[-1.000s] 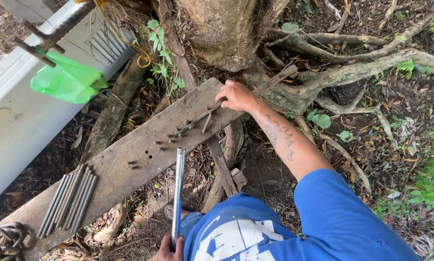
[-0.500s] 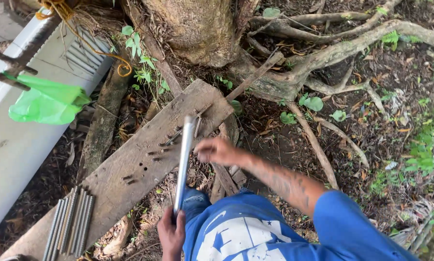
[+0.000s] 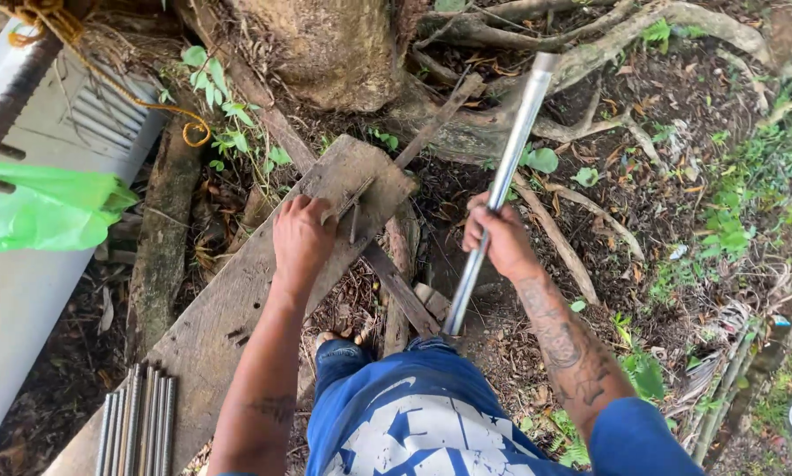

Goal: Using a metal pipe as a lever to bend short pieces of rebar over nails on a wooden plank.

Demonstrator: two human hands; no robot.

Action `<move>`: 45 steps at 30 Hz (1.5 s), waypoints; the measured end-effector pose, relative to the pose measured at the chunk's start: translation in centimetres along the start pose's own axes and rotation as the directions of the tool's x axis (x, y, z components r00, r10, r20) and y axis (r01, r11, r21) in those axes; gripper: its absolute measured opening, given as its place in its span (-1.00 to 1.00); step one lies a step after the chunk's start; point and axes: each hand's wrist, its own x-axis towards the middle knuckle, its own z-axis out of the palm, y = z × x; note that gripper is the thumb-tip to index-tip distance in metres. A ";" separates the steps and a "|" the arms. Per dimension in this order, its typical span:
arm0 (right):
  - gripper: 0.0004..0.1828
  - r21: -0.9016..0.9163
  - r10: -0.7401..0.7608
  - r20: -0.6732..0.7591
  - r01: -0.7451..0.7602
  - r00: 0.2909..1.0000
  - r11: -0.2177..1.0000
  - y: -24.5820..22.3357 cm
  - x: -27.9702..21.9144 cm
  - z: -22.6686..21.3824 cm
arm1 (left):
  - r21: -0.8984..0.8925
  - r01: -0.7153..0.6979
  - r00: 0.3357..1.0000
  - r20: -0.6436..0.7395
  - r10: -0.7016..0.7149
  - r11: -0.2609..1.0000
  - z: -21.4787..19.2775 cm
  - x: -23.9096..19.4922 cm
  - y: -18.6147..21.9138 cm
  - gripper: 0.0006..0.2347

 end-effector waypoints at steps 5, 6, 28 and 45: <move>-0.78 -0.274 0.076 -0.136 -0.112 0.988 0.955 -1.9 -0.8 -3.5 | 0.151 0.001 0.979 0.201 -0.032 0.989 2.8 0.8 -0.3 -0.80; -0.71 -0.370 0.089 -0.136 -0.134 0.987 0.919 -2.2 -0.9 -4.3 | 0.180 0.008 0.976 0.213 -0.047 0.984 3.3 0.6 -0.4 -0.76; -0.71 -0.916 0.144 0.322 0.346 0.936 -0.201 -5.7 17.2 -9.2 | 0.219 0.030 0.997 0.062 -0.045 0.975 5.4 -0.7 -0.7 -0.87; -0.59 -0.851 0.224 0.496 0.521 0.839 -0.067 -7.2 24.6 -7.3 | 0.154 0.056 0.997 0.050 -0.065 0.986 4.5 -0.7 0.0 -0.84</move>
